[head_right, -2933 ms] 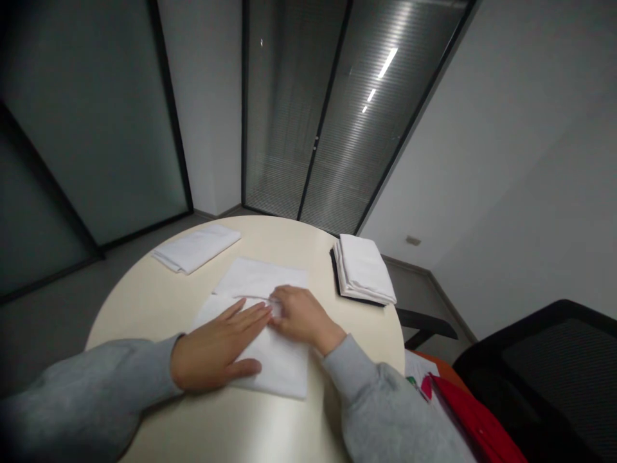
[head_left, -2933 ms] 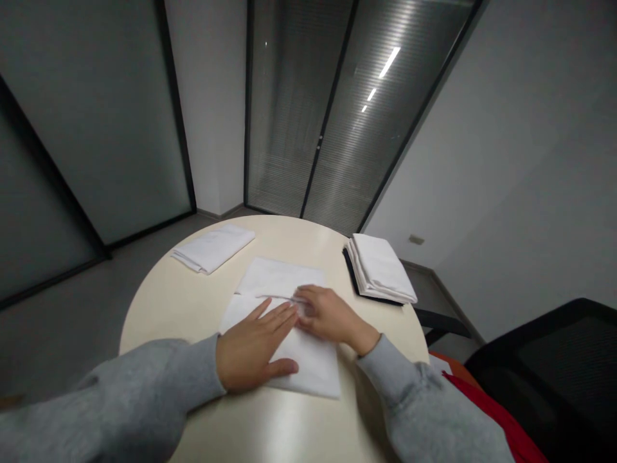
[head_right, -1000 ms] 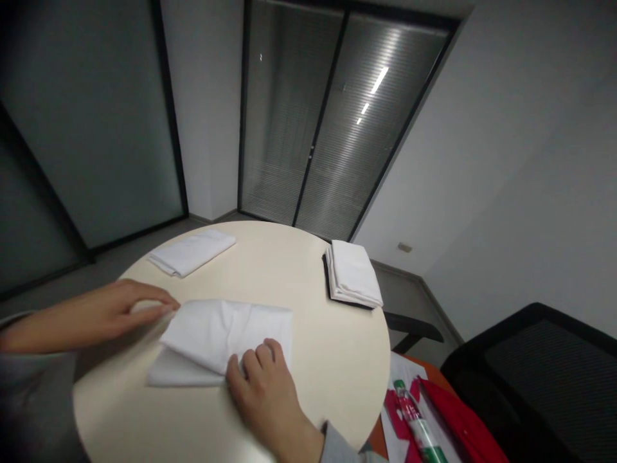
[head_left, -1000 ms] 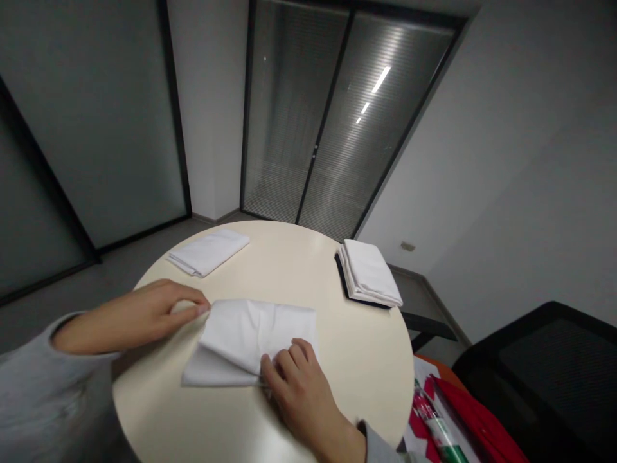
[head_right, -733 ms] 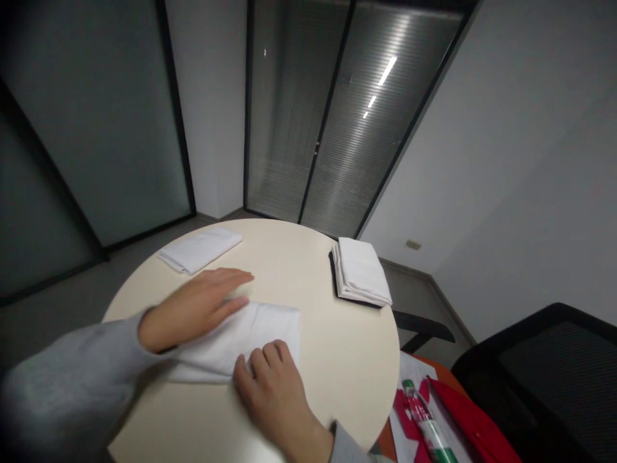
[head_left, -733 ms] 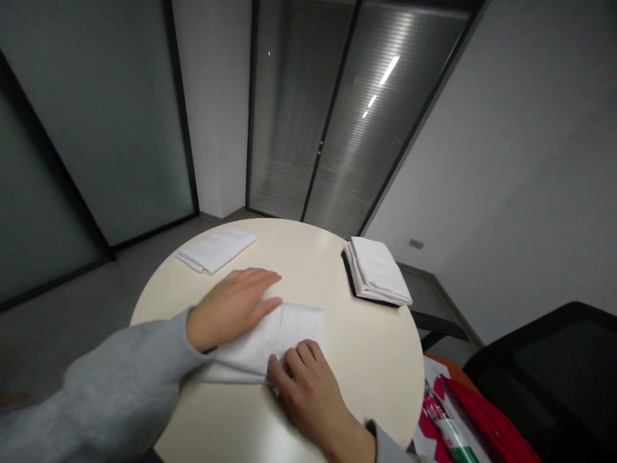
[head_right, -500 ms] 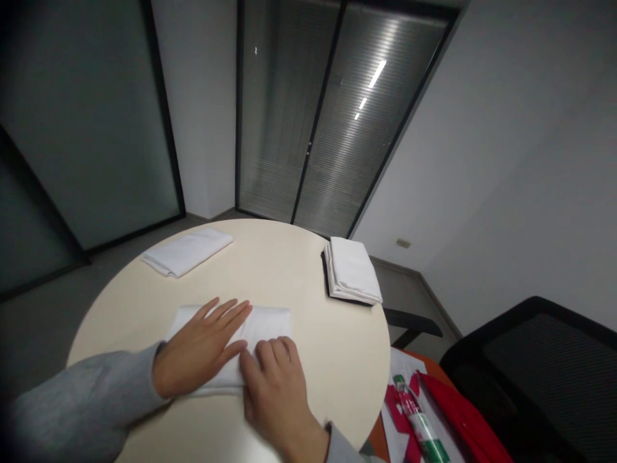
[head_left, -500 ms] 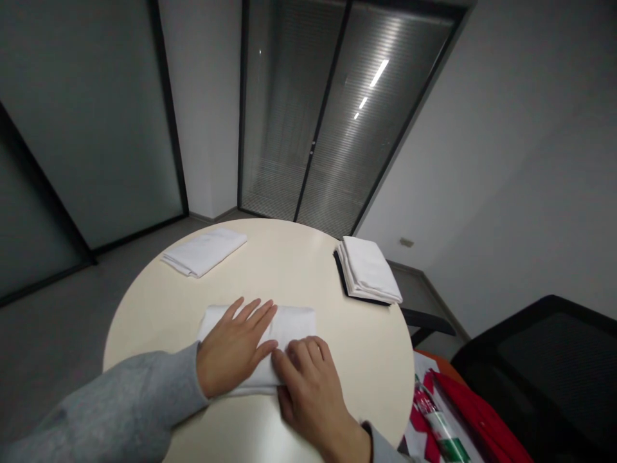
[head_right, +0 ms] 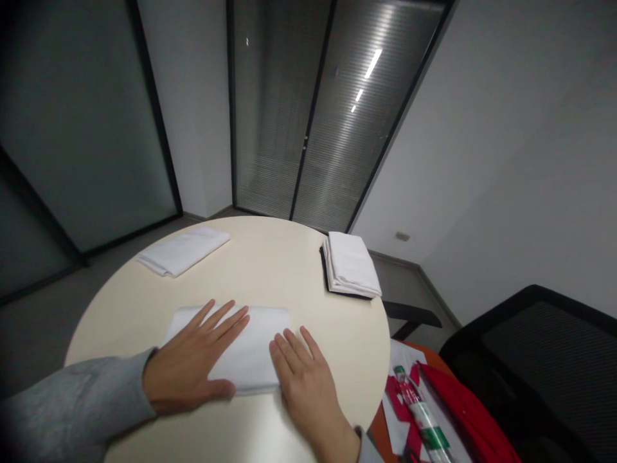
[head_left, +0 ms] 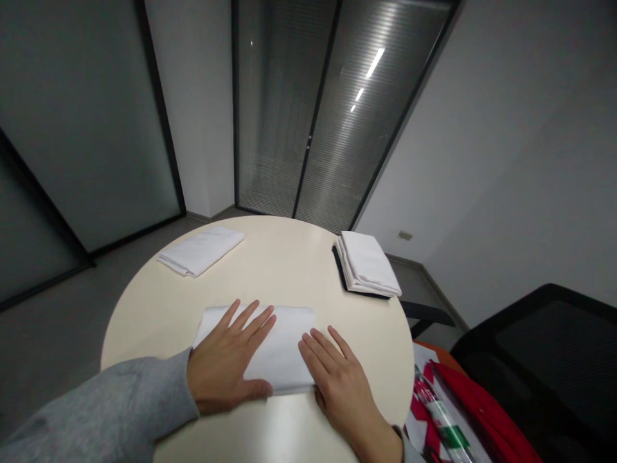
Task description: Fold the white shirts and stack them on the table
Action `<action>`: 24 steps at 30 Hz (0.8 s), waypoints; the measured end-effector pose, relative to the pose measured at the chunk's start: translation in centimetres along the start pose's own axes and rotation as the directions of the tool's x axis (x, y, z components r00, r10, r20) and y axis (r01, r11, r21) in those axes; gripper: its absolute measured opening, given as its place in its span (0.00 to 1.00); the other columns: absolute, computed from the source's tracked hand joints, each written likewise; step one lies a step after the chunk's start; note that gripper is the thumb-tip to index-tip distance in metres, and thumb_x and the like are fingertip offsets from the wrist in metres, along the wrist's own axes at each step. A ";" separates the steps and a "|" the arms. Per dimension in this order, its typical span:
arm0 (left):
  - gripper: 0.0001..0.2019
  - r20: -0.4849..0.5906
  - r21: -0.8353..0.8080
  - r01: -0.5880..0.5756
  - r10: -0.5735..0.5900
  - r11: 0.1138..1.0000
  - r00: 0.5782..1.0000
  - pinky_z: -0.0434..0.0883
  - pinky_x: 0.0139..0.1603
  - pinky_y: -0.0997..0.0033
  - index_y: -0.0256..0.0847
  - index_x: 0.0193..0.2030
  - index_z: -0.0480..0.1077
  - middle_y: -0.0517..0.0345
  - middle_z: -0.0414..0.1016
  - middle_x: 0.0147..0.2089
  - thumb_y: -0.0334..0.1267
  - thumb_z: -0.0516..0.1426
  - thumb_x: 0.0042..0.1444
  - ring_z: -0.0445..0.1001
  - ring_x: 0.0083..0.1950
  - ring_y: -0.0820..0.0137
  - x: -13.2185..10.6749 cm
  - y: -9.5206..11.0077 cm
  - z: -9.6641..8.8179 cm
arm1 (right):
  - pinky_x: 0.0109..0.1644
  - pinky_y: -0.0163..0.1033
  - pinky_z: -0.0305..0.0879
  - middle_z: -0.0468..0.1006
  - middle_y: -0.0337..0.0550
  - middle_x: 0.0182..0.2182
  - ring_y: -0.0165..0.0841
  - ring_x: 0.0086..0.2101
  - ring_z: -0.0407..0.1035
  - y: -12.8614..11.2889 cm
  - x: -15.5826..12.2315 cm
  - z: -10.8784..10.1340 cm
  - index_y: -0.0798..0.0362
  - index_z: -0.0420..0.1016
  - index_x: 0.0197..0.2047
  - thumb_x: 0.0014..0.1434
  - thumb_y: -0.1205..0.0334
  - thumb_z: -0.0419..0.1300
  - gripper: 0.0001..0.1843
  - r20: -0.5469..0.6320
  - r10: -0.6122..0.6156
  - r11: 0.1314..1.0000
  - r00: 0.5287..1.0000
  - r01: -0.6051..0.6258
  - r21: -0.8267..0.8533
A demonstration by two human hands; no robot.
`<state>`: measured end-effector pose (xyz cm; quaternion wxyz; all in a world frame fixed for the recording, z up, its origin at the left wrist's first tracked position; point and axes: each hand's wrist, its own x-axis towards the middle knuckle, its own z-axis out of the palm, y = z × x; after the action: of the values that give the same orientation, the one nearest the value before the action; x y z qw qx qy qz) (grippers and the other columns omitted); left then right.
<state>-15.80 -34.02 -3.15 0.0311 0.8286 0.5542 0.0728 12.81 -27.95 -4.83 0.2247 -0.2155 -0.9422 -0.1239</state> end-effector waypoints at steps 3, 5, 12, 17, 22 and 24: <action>0.55 -0.001 0.001 0.000 0.000 1.000 1.000 0.33 0.78 0.34 0.42 0.79 0.50 0.45 0.49 0.80 0.80 0.47 0.56 0.42 0.81 0.44 0.0 0.4 -0.2 | 0.71 0.59 0.57 0.81 0.47 0.58 0.44 0.60 0.71 0.0 -0.1 -0.4 0.57 0.73 0.62 0.60 0.78 0.50 0.29 -0.046 -0.045 0.999 0.998 0.045 -0.007; 0.55 -0.014 0.004 -0.003 0.003 1.000 1.000 0.33 0.78 0.35 0.43 0.79 0.52 0.45 0.50 0.80 0.80 0.47 0.55 0.43 0.81 0.44 0.0 0.7 -0.3 | 0.69 0.60 0.58 0.82 0.46 0.56 0.44 0.58 0.72 0.0 -0.1 -0.5 0.57 0.73 0.60 0.59 0.78 0.51 0.28 -0.069 -0.043 0.999 0.997 0.044 0.018; 0.61 -0.005 0.026 0.014 -0.013 1.000 1.000 0.31 0.77 0.30 0.40 0.79 0.51 0.43 0.48 0.81 0.79 0.57 0.47 0.43 0.80 0.40 -0.1 1.2 -0.2 | 0.65 0.61 0.61 0.84 0.42 0.46 0.41 0.53 0.74 1.4 0.0 -2.9 0.48 0.74 0.46 0.55 0.74 0.52 0.19 -0.094 0.021 0.930 0.995 0.015 0.368; 0.57 -0.017 0.013 0.014 -0.014 1.000 1.000 0.31 0.76 0.27 0.41 0.79 0.52 0.43 0.48 0.81 0.72 0.62 0.49 0.42 0.80 0.39 0.6 2.5 -0.3 | 0.68 0.56 0.62 0.74 0.46 0.64 0.41 0.64 0.65 0.5 5.1 -5.0 0.48 0.74 0.57 0.67 0.66 0.52 0.19 -0.031 0.169 0.910 0.985 -0.144 0.389; 0.60 -0.025 -0.040 -0.018 0.017 0.999 1.000 0.35 0.77 0.29 0.43 0.79 0.50 0.41 0.49 0.80 0.74 0.63 0.47 0.41 0.81 0.39 1.4 2.9 -0.8 | 0.75 0.61 0.50 0.62 0.49 0.72 0.47 0.71 0.55 -1.3 9.8 -1.0 0.52 0.60 0.74 0.74 0.52 0.52 0.29 0.265 0.202 0.916 0.943 -0.277 0.289; 0.60 0.007 -0.061 -0.028 0.029 0.998 1.000 0.38 0.78 0.34 0.42 0.79 0.51 0.43 0.49 0.80 0.77 0.60 0.47 0.42 0.81 0.41 1.2 2.3 -1.0 | 0.75 0.61 0.48 0.63 0.50 0.72 0.46 0.71 0.56 -1.2 9.6 1.1 0.55 0.57 0.75 0.75 0.51 0.50 0.31 0.310 0.207 0.911 0.928 -0.298 0.284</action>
<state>-13.36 -33.80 -1.71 0.0575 0.8354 0.5396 0.0870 4.11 -25.34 -1.34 0.1392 -0.3113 -0.9353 0.0950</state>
